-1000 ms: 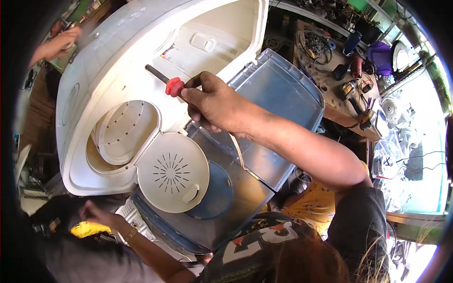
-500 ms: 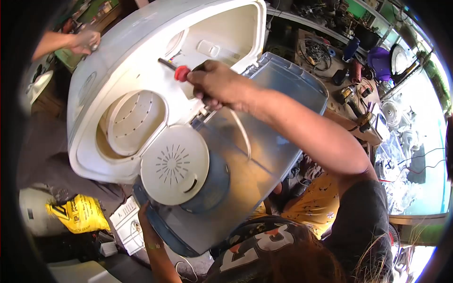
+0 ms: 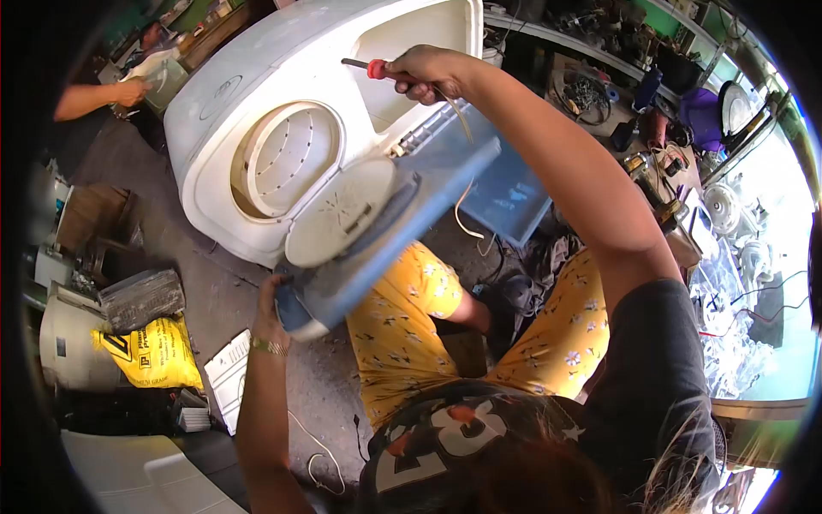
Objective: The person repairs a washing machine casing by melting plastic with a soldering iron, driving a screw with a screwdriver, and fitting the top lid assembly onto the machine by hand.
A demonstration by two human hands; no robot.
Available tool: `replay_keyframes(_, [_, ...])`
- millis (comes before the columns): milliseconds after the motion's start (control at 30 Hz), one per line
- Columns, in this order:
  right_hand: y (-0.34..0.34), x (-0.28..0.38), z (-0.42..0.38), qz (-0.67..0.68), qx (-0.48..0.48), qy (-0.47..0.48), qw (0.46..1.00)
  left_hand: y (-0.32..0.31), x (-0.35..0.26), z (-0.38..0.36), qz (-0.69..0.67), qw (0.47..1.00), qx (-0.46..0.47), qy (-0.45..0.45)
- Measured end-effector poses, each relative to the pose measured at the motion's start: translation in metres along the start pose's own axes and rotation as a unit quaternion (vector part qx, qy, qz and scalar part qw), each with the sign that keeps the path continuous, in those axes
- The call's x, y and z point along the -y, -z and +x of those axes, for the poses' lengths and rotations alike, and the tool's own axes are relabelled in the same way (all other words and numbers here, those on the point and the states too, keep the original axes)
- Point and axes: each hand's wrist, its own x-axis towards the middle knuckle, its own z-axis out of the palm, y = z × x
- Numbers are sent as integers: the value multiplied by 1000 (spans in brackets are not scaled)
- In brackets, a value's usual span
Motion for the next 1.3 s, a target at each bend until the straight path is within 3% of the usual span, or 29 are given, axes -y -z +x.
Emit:
replay_keyframes(167, [7, 1, 7, -5, -6, -18, 1000, 41, -26, 79, -153, 979, 101, 92])
replay_keyframes(200, [8, -1, 12, -21, -6, -5, 1000, -17, -41, 33, -246, 954, 28, 167])
replay_keyframes(300, [33, -17, 60, -9, 36, 12, 999, -10, -56, 48, -242, 950, 4, 197])
replay_keyframes(433, [31, -13, 54, -13, -1, 18, 1000, -23, -59, 42, -165, 974, -52, 144])
replay_keyframes(600, [35, -8, 56, -21, -2, 9, 1000, -15, -73, 47, -38, 985, 13, 168])
replay_keyframes(667, [37, -4, 60, -38, -5, 4, 999, -24, -75, 48, 50, 993, 22, 109])
replay_keyframes(733, [39, 1, 63, -175, -18, 8, 984, -48, -67, 42, 165, 986, -8, -10])
replay_keyframes(833, [34, -2, 66, -277, -68, 59, 957, -41, -72, 36, 293, 950, 59, -93])
replay_keyframes(900, [36, -8, 80, -169, 39, 83, 981, 5, -79, 87, 453, 838, 231, -197])
replay_keyframes(967, [37, -11, 63, -57, 70, 5, 996, 17, -80, 103, 453, 844, 257, -128])
replay_keyframes(1000, [41, -7, 62, -5, 86, -30, 996, 14, -85, 98, 371, 908, 195, -12])
replay_keyframes(1100, [38, -8, 75, -57, 74, 22, 995, 19, -92, 103, 411, 890, 187, 58])
replay_keyframes(1133, [28, -3, 56, -205, -17, 76, 976, 9, -101, 91, 317, 920, 133, 186])
replay_keyframes(1167, [47, -9, 96, -213, 39, 94, 972, -3, -107, 80, 214, 924, 74, 309])
replay_keyframes(1200, [38, -4, 70, -272, -23, 76, 959, -20, -100, 69, 250, 934, -4, 255])
replay_keyframes(1233, [26, 3, 43, -331, -82, 58, 938, -21, -101, 70, 227, 936, -20, 270])
replay_keyframes(1300, [24, 0, 41, -340, -93, 49, 935, -19, -101, 71, 180, 936, -52, 297])
